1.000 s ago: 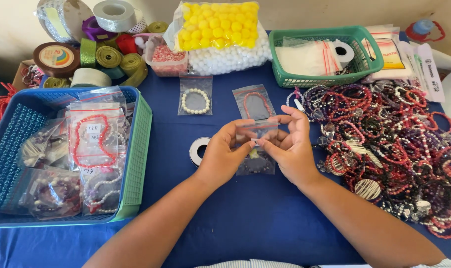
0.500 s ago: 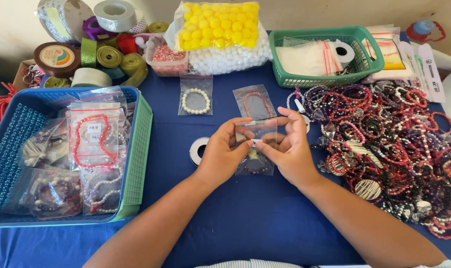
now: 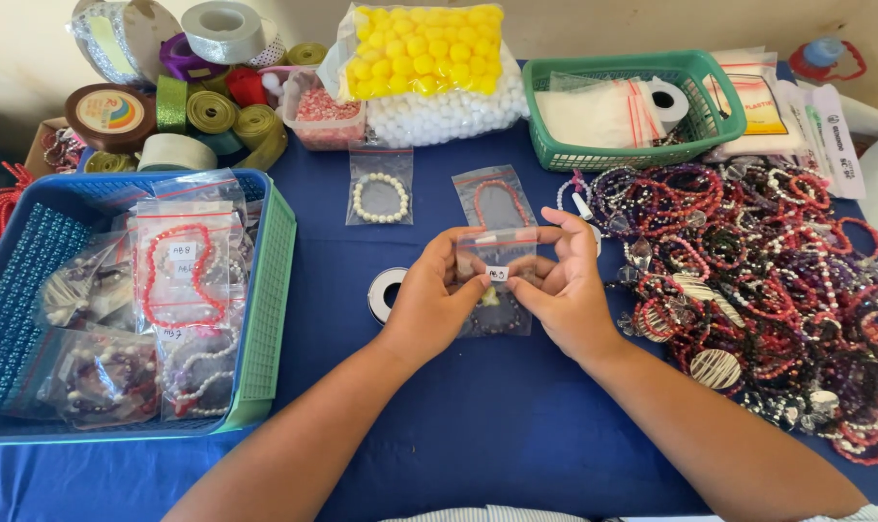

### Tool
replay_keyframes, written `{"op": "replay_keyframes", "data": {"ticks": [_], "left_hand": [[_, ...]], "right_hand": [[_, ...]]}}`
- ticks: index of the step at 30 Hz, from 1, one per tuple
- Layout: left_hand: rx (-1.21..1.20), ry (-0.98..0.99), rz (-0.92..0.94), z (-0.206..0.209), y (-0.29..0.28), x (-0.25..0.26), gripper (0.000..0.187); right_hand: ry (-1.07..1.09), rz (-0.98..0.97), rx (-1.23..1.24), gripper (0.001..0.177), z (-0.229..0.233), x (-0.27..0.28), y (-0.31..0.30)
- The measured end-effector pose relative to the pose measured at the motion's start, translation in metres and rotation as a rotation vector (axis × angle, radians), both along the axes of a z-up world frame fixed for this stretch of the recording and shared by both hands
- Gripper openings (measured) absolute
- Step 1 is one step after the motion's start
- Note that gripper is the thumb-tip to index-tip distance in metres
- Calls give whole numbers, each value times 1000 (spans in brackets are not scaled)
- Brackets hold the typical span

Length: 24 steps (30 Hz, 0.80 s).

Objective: The recorder is labeling small plastic bags containing beaded bracelets with codes using a marker.

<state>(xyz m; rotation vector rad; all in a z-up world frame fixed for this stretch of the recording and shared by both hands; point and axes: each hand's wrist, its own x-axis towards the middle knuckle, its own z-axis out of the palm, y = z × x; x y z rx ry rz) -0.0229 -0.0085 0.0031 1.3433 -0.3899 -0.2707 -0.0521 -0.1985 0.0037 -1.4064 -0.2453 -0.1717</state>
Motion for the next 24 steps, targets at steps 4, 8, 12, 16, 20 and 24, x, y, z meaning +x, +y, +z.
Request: {"op": "replay_keyframes", "data": {"ticks": [4, 8, 12, 16, 20, 24], "left_hand": [[23, -7, -10, 5, 0, -2, 47], [10, -8, -4, 6, 0, -3, 47], [36, -12, 14, 9, 1, -3, 46], [40, -15, 3, 9, 0, -2, 46], [10, -31, 2, 3, 0, -2, 45], [44, -18, -11, 8, 2, -2, 49]], "right_hand": [[12, -15, -2, 77, 6, -2, 4], [6, -25, -1, 76, 3, -1, 2], [15, -41, 16, 76, 7, -1, 2], [-9, -26, 7, 76, 5, -1, 2], [18, -56, 4, 74, 4, -1, 0], [10, -27, 21, 76, 7, -1, 3]]}}
